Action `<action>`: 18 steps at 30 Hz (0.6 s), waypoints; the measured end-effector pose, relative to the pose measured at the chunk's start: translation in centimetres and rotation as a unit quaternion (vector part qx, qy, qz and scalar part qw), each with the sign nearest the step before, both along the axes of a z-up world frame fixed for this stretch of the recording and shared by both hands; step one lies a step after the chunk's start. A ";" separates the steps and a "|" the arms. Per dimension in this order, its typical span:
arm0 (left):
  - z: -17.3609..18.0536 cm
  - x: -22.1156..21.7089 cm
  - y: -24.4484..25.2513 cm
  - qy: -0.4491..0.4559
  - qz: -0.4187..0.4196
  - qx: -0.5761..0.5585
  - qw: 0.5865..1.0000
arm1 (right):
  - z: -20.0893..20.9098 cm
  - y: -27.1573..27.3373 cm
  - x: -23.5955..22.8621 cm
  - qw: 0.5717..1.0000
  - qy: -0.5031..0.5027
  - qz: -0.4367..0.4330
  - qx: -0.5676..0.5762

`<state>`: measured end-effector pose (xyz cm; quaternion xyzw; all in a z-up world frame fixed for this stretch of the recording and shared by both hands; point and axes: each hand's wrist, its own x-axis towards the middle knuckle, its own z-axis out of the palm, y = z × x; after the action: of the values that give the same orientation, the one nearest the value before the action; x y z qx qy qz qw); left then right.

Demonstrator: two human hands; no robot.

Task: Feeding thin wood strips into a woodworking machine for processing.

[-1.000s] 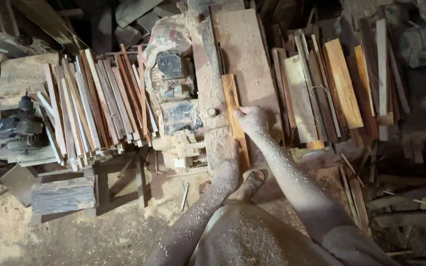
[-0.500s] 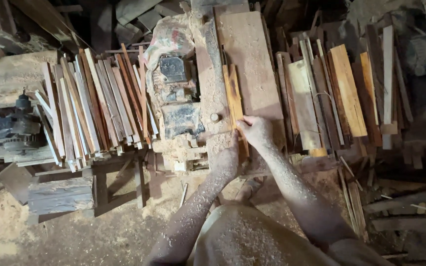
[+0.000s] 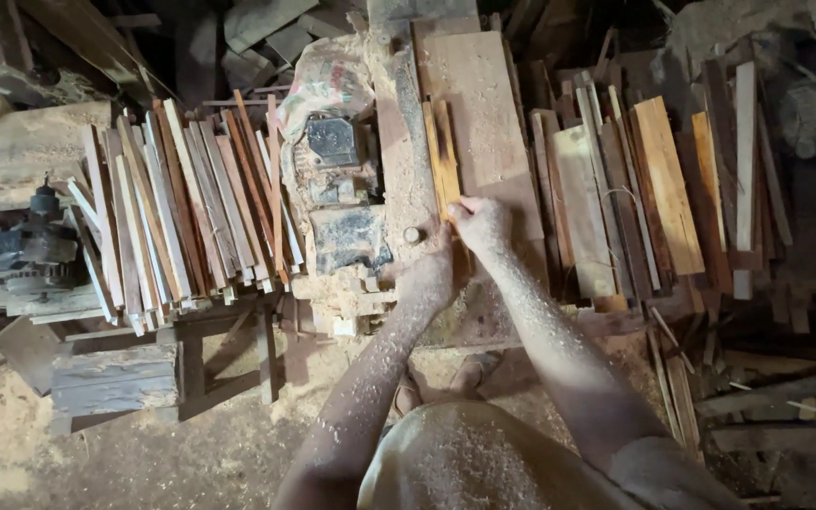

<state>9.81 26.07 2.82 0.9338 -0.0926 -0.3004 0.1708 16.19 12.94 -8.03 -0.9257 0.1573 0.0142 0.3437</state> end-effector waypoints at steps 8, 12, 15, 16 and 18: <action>-3.2 -2.3 -1.3 -0.046 0.017 0.004 0.999 | -1.1 -0.3 -1.3 0.998 -0.030 0.010 -0.045; -6.5 -8.8 -1.9 -0.050 0.046 -0.080 0.995 | 2.9 -1.2 -11.0 0.999 0.014 0.045 -0.012; -6.0 -13.9 0.1 0.046 0.146 -0.256 0.955 | 2.5 -1.8 -17.2 0.990 0.033 0.030 0.137; -5.6 -14.1 -0.1 0.044 0.143 -0.257 0.955 | 2.8 -2.6 -17.1 0.990 0.029 0.028 0.136; -4.7 -15.2 -0.3 0.132 0.240 -0.421 0.865 | 3.3 -4.2 -17.4 0.983 -0.049 -0.016 0.179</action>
<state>-5.40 25.80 -1.91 0.7184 0.0405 -0.3027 0.6250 -1.16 8.78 -4.73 -0.8462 0.1502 -0.0093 0.5112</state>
